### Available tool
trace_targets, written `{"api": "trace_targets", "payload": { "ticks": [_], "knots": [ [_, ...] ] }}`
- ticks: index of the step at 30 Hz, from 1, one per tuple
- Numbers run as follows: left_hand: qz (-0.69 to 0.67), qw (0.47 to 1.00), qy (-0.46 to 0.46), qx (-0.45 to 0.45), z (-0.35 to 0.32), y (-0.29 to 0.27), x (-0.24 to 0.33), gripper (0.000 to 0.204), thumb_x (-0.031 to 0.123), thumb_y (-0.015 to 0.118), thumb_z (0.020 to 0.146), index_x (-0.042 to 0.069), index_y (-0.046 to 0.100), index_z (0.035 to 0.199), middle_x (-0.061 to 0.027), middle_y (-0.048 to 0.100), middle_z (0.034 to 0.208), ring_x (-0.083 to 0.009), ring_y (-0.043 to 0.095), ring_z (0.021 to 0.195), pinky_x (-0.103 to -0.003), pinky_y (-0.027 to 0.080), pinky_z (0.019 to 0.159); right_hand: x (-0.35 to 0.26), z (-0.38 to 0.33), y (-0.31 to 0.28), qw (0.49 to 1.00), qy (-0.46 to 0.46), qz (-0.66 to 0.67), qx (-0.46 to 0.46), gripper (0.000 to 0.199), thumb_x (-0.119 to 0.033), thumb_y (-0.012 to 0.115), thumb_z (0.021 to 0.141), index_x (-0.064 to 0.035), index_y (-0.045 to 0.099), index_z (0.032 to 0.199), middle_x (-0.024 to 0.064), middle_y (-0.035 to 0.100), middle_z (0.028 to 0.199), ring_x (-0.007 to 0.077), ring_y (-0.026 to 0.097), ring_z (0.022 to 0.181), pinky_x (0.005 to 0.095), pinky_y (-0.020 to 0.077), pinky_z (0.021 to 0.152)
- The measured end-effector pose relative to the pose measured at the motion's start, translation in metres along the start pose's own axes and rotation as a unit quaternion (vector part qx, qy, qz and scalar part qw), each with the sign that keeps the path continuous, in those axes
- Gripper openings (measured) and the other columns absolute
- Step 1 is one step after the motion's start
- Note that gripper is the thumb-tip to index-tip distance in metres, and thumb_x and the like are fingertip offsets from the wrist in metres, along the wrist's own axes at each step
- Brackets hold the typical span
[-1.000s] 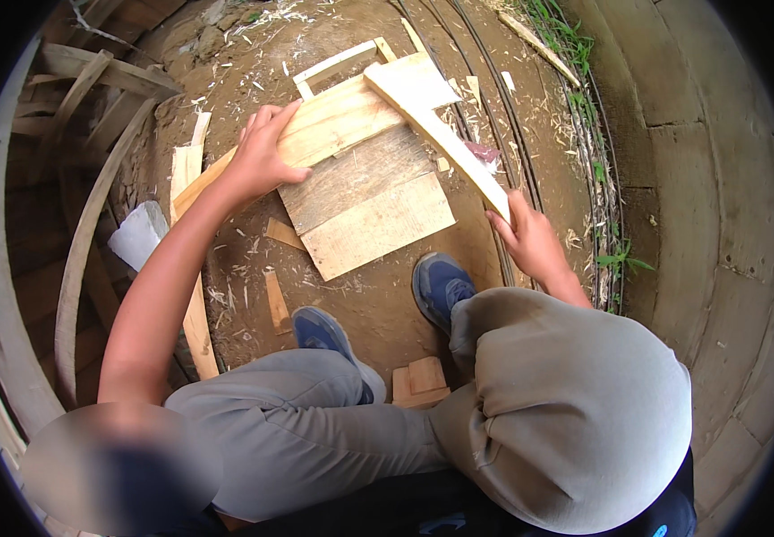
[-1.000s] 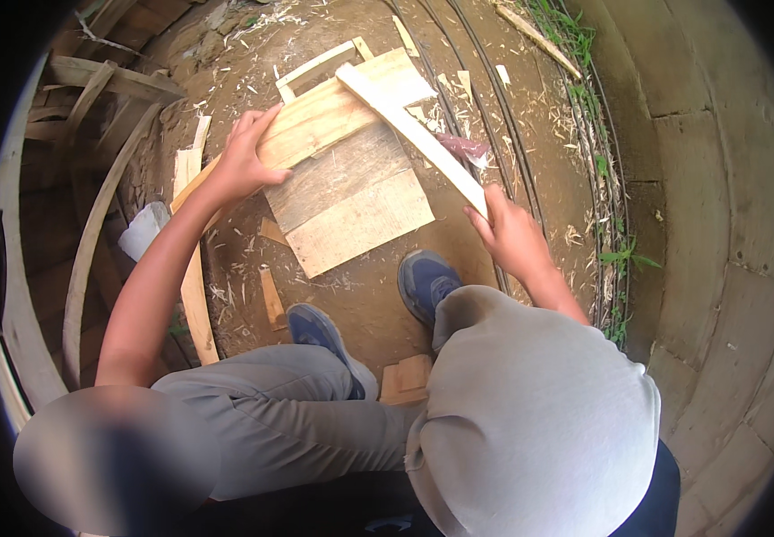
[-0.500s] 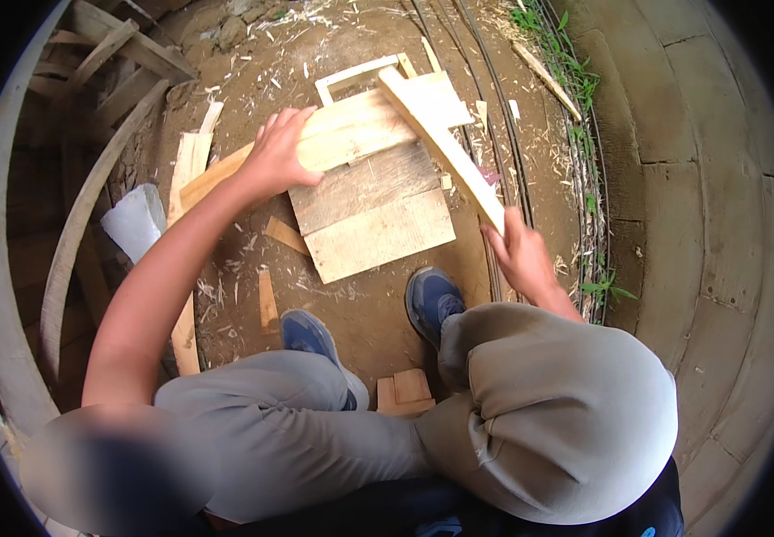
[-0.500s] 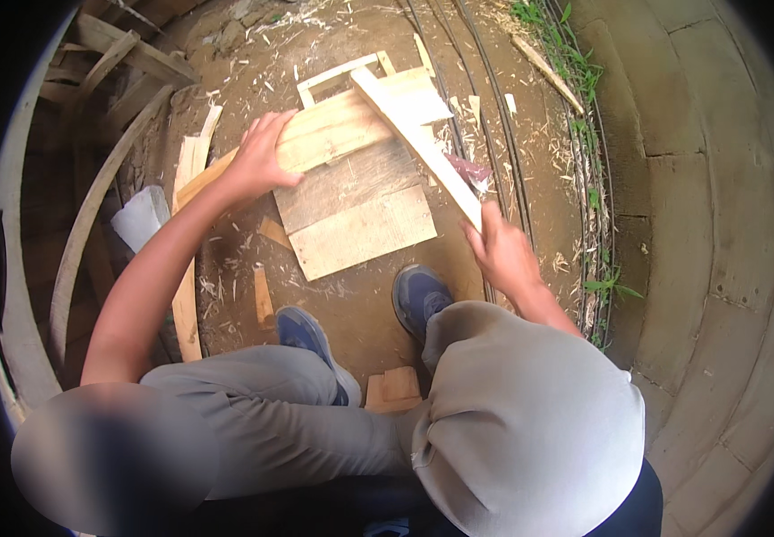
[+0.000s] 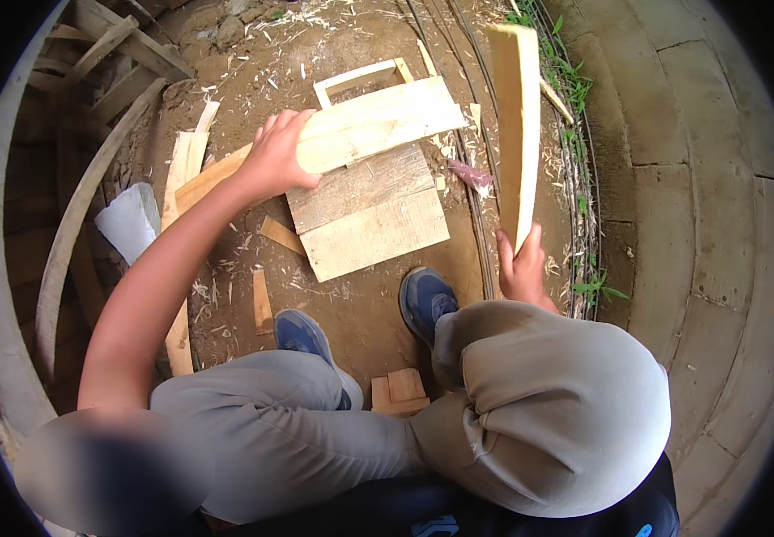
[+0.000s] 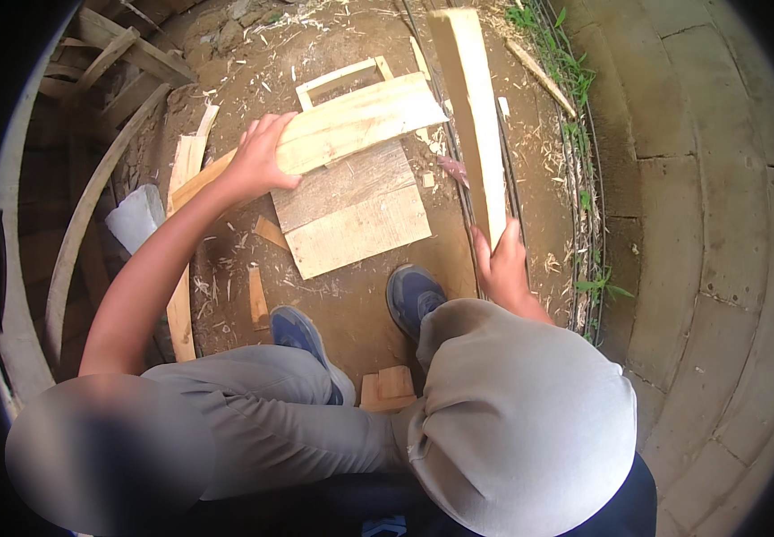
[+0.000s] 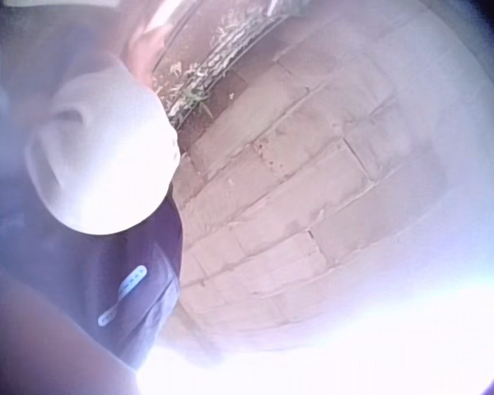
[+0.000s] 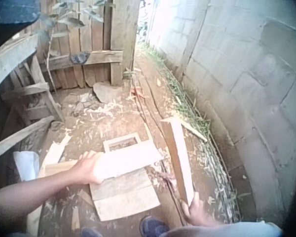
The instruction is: The person assembles a small wooden frame by hand, fitting together four pieces of wood. They then use a knife to trim and smooth the edges of the frame and other wooden pieces.
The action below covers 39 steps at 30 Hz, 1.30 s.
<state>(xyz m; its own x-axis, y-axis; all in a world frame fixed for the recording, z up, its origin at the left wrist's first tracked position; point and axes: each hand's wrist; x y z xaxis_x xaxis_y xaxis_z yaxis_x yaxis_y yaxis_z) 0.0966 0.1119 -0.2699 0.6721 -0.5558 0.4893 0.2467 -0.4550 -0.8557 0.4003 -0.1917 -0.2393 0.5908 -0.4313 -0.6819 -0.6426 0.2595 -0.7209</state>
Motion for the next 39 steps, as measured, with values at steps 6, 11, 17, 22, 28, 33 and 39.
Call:
{"api": "trace_targets", "payload": {
  "ticks": [6, 11, 17, 22, 28, 33, 39],
  "knots": [
    [0.001, 1.000, -0.002, 0.008, -0.001, 0.006, -0.002, 0.105, 0.030, 0.086, 0.058, 0.005, 0.041, 0.150, -0.0169, 0.051, 0.134, -0.0350, 0.045, 0.130, -0.044, 0.035, 0.113, -0.002, 0.007, -0.014, 0.990, 0.060, -0.082, -0.099, 0.031, -0.027, 0.062, 0.103, -0.0027, 0.042, 0.101, 0.0306, 0.063, 0.076, 0.0480, 0.064, 0.069, 0.0529, 0.0487, 0.062],
    [0.002, 1.000, 0.010, 0.002, 0.000, 0.002, 0.000, 0.106, 0.034, 0.086, 0.059, 0.006, 0.041, 0.151, -0.0159, 0.051, 0.135, -0.0340, 0.045, 0.130, -0.046, 0.035, 0.113, 0.007, -0.009, -0.007, 0.997, 0.045, -0.050, -0.041, 0.030, -0.026, 0.063, 0.102, -0.0020, 0.045, 0.104, 0.0314, 0.064, 0.078, 0.0510, 0.065, 0.073, 0.0511, 0.0491, 0.061],
    [0.037, 0.999, -0.001, -0.013, -0.010, -0.003, 0.005, 0.115, 0.041, 0.087, 0.059, 0.005, 0.034, 0.155, -0.0173, 0.048, 0.137, -0.0338, 0.044, 0.130, -0.046, 0.034, 0.112, -0.013, -0.004, -0.020, 0.991, 0.053, -0.078, -0.100, 0.032, -0.027, 0.065, 0.101, -0.0020, 0.044, 0.100, 0.0309, 0.063, 0.076, 0.0519, 0.062, 0.071, 0.0523, 0.0468, 0.060],
    [0.096, 0.991, -0.051, -0.079, -0.021, -0.011, -0.005, 0.121, 0.047, 0.088, 0.060, 0.005, 0.027, 0.156, -0.0178, 0.045, 0.136, -0.0332, 0.044, 0.129, -0.043, 0.035, 0.109, -0.037, -0.004, -0.026, 0.995, -0.023, -0.011, -0.094, 0.028, -0.021, 0.069, 0.099, -0.0024, 0.054, 0.114, 0.0258, 0.066, 0.080, 0.0414, 0.069, 0.071, 0.0459, 0.0518, 0.062],
    [0.093, 0.993, -0.042, -0.053, -0.017, -0.009, -0.011, 0.114, 0.043, 0.087, 0.059, 0.004, 0.033, 0.151, -0.0170, 0.048, 0.131, -0.0333, 0.045, 0.126, -0.043, 0.035, 0.107, -0.020, 0.001, 0.000, 0.970, -0.094, -0.143, -0.173, 0.026, -0.021, 0.068, 0.097, -0.0035, 0.051, 0.106, 0.0274, 0.067, 0.086, 0.0490, 0.067, 0.080, 0.0531, 0.0532, 0.068],
    [0.087, 0.995, -0.045, -0.018, -0.019, -0.003, -0.015, 0.111, 0.040, 0.086, 0.059, 0.003, 0.035, 0.150, -0.0170, 0.050, 0.130, -0.0331, 0.046, 0.124, -0.043, 0.036, 0.106, -0.030, -0.001, -0.006, 0.967, -0.073, -0.166, -0.178, 0.030, -0.027, 0.065, 0.099, -0.0041, 0.046, 0.102, 0.0282, 0.066, 0.082, 0.0511, 0.065, 0.077, 0.0563, 0.0516, 0.065],
    [0.067, 0.996, -0.055, -0.032, -0.023, -0.003, -0.006, 0.111, 0.035, 0.085, 0.058, 0.001, 0.035, 0.151, -0.0189, 0.051, 0.130, -0.0350, 0.046, 0.125, -0.045, 0.036, 0.107, 0.003, 0.003, -0.005, 0.947, -0.030, -0.211, -0.240, 0.027, -0.026, 0.065, 0.100, -0.0043, 0.054, 0.112, 0.0281, 0.066, 0.081, 0.0493, 0.066, 0.075, 0.0534, 0.0520, 0.066]
  ]
}}
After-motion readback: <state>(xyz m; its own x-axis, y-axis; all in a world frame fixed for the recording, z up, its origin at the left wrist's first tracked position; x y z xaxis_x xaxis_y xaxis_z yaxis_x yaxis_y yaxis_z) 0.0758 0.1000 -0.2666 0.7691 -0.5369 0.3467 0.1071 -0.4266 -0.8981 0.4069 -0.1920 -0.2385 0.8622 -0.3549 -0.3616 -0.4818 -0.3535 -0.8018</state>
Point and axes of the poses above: each hand's wrist, its own z-axis towards the middle knuckle, its own y-axis out of the palm, x = y × z
